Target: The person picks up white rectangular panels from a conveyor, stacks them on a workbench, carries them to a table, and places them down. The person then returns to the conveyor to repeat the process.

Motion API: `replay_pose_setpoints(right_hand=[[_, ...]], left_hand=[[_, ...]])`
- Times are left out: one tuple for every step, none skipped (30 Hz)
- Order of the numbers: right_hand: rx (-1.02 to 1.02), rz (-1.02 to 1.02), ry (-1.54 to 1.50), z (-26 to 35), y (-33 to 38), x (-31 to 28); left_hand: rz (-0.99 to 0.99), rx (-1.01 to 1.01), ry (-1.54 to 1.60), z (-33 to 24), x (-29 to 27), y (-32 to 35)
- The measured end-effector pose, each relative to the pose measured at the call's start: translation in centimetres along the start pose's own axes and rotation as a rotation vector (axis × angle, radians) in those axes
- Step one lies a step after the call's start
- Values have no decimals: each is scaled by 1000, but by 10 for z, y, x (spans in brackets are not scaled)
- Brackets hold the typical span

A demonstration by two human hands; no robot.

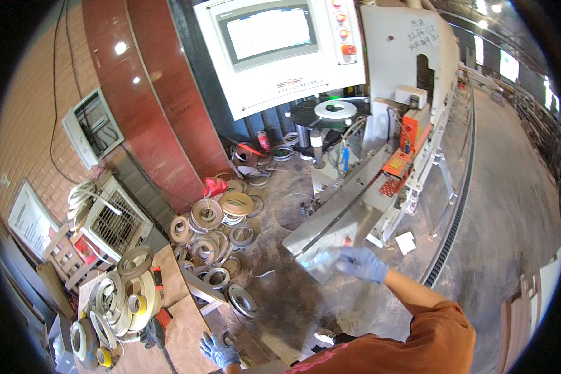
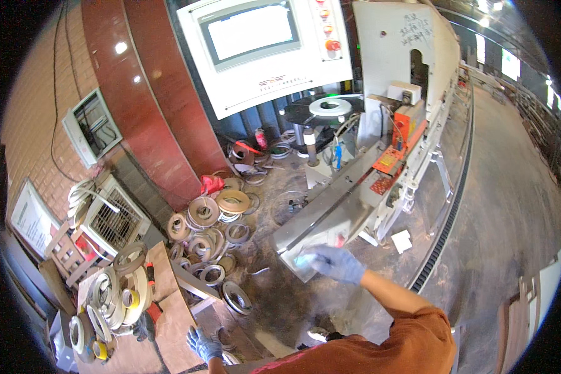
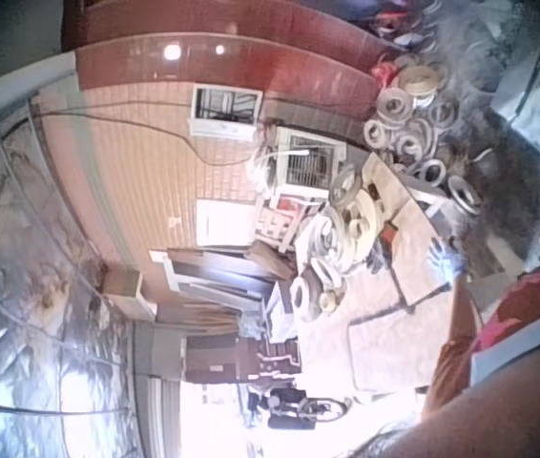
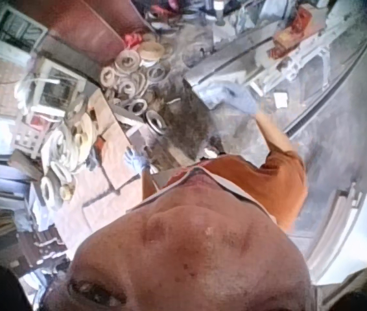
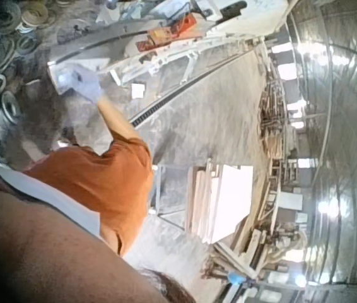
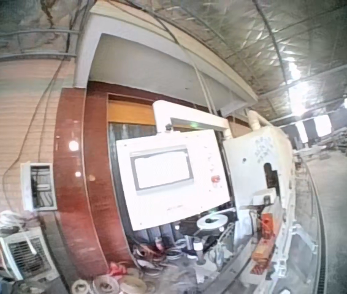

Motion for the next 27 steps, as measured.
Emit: replay_pose_setpoints(right_hand=[[75,-58,-70,-17,32,11],[134,-119,-117,-14,61,18],[193,-177,-157,-9,90,23],[269,-140,-190,-15,118,34],[343,-101,-225,-21,145,44],[438,-132,-251,-25,174,49],[534,-165,-282,-28,203,55],[627,-197,-315,-27,223,60],[667,-266,-358,-23,243,61],[693,-319,-418,-15,256,64],[723,-367,-476,-10,268,65],[758,-364,-486,-10,286,62],[755,-374,-482,-15,304,65],[768,-404,-460,-24,326,68],[768,-414,-452,-29,341,71],[770,-454,-477,-24,351,66],[777,-492,-483,-19,364,57],[781,-532,-487,-16,378,47],[786,-573,-487,-16,395,35],[813,-575,-434,-19,417,24],[853,-596,-386,-21,443,12],[894,-619,-332,-21,470,-1],[933,-634,-284,-19,495,-13],[924,-680,-305,-15,516,-25],[938,-748,-303,-12,538,-36],[955,-815,-302,-7,564,-44],[973,-881,-300,-4,592,-50]], left_hand=[[28,35,-5,-4,2,-1],[54,41,7,-6,2,0],[47,72,33,-10,1,2],[35,97,53,-12,-3,5],[23,117,73,-15,-8,9],[51,110,69,-22,-11,12],[89,144,47,-33,-10,16],[124,175,23,-43,-5,19],[159,208,0,-55,6,25],[138,252,190,-52,28,35],[310,471,-153,-68,60,44],[373,636,12,-107,53,70],[344,676,177,-112,69,94],[497,696,335,-151,53,125],[536,749,370,-174,52,153],[577,800,408,-195,53,181],[595,855,464,-221,44,207],[611,912,521,-247,33,232],[661,892,573,-271,26,259],[712,870,625,-292,19,284],[708,969,621,-315,0,307],[702,1071,621,-339,-25,330],[693,1166,616,-358,-41,353],[682,1234,623,-372,-46,375],[664,1305,635,-388,-49,398],[651,1373,645,-400,-52,424],[716,1393,589,-409,-53,449]])
Point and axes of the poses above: each hand's wrist, its own y-axis away from the middle knuckle, its own x-axis out of the palm, z = x × y, the point moved 4 cm from there along -y, towards the middle knuckle, and after that the axes turned 9 degrees about -x, right-handed, at the moved point
